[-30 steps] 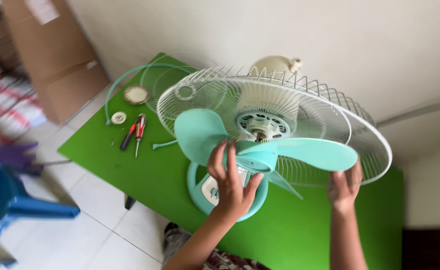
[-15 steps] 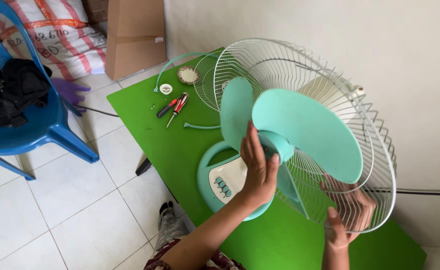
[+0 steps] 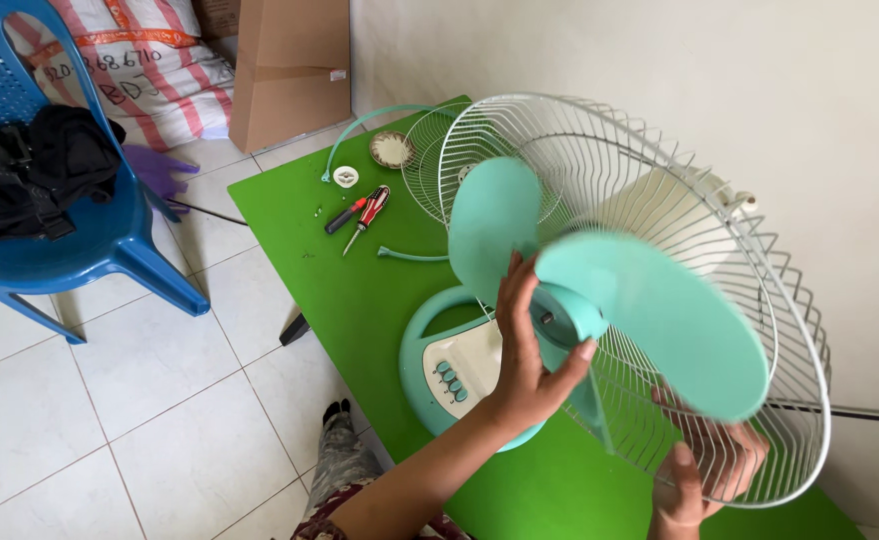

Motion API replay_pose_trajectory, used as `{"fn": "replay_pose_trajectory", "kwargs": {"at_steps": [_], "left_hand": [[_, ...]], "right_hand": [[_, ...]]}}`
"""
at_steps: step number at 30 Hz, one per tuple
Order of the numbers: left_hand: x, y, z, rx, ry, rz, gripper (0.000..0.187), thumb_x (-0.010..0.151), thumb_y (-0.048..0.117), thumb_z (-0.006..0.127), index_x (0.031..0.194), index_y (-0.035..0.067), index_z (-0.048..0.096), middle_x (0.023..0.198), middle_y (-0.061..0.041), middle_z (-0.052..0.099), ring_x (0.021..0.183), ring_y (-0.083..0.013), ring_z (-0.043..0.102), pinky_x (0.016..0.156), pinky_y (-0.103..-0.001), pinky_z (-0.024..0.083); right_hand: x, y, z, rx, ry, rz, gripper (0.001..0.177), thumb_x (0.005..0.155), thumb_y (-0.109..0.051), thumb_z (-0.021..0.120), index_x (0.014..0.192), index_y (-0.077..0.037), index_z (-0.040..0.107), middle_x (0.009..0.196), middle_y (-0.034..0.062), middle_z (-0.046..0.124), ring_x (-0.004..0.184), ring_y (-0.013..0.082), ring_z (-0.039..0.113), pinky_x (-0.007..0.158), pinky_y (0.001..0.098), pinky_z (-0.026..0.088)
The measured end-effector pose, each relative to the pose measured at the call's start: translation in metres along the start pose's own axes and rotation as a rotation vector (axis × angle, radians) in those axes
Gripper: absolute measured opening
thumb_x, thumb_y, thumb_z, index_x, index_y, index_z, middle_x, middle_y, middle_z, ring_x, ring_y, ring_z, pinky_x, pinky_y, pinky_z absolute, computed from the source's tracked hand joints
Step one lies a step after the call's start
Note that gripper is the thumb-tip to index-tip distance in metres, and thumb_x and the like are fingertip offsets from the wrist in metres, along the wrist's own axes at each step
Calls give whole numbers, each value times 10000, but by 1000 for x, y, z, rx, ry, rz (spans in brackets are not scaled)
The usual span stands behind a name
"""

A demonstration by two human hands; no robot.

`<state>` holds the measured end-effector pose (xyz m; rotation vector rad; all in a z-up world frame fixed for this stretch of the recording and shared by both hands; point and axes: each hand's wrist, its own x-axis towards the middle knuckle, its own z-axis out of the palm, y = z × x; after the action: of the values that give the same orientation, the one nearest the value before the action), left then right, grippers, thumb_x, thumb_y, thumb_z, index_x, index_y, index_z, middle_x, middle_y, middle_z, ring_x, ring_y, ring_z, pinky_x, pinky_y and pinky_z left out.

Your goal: The person assembles a table fan by attaching the front grille, installing the fan blades, and securing the rear grille with a central cap. The person uses hands to align and fasten each component onto the fan base.

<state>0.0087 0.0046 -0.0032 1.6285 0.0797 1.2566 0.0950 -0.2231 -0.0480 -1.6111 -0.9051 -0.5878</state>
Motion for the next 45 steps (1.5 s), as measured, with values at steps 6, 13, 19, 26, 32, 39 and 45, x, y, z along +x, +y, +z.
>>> {"fn": "replay_pose_trajectory", "kwargs": {"at_steps": [6,13,19,26,32,39,45], "left_hand": [[20,3,-4,193,-5,188,761,875,222,790,1473,108,332,1589,-222,399,1576,-457,303,1322,-633,151],[16,20,5,41,69,-14,799,940,197,781,1554,81,283,1676,-241,302,1622,-449,260,1341,-626,169],[16,41,28,-517,215,-352,843,977,214,731,1613,91,191,1674,-266,252,1535,-450,327,1290,-597,283],[8,-8,13,131,20,147,834,910,320,775,1564,145,290,1680,-202,288,1606,-408,287,1339,-613,193],[13,-52,-4,333,-193,458,711,894,367,802,1509,275,457,1648,-70,413,1579,-331,379,1298,-584,239],[17,-42,-15,329,-209,422,747,909,388,757,1546,222,404,1671,-176,331,1576,-418,329,1305,-629,238],[16,-23,-33,256,-272,216,900,963,535,633,1600,-1,293,1689,-304,231,1606,-471,205,1283,-624,141]], "right_hand": [[-18,14,-1,-418,90,-396,274,958,-154,591,1141,48,568,1232,218,582,1096,380,531,965,503,467],[-19,-16,20,345,75,299,511,875,-212,522,1314,51,502,1174,258,666,981,337,708,875,451,594],[2,-22,18,222,8,78,613,853,-255,553,1331,116,452,1242,266,639,1076,347,707,939,452,624],[-11,8,-4,-436,138,-380,381,848,-156,557,1152,71,583,1188,227,585,1104,400,548,969,608,463],[5,-1,4,-488,103,-649,194,979,-162,586,1099,-14,622,1204,233,644,1095,400,614,932,494,519],[4,3,13,-269,145,-353,370,998,-268,479,1180,37,582,1198,171,649,1040,231,594,926,396,494],[-32,43,15,103,194,-101,532,951,-313,621,1356,28,568,1226,107,588,1048,157,597,895,304,520]]}}
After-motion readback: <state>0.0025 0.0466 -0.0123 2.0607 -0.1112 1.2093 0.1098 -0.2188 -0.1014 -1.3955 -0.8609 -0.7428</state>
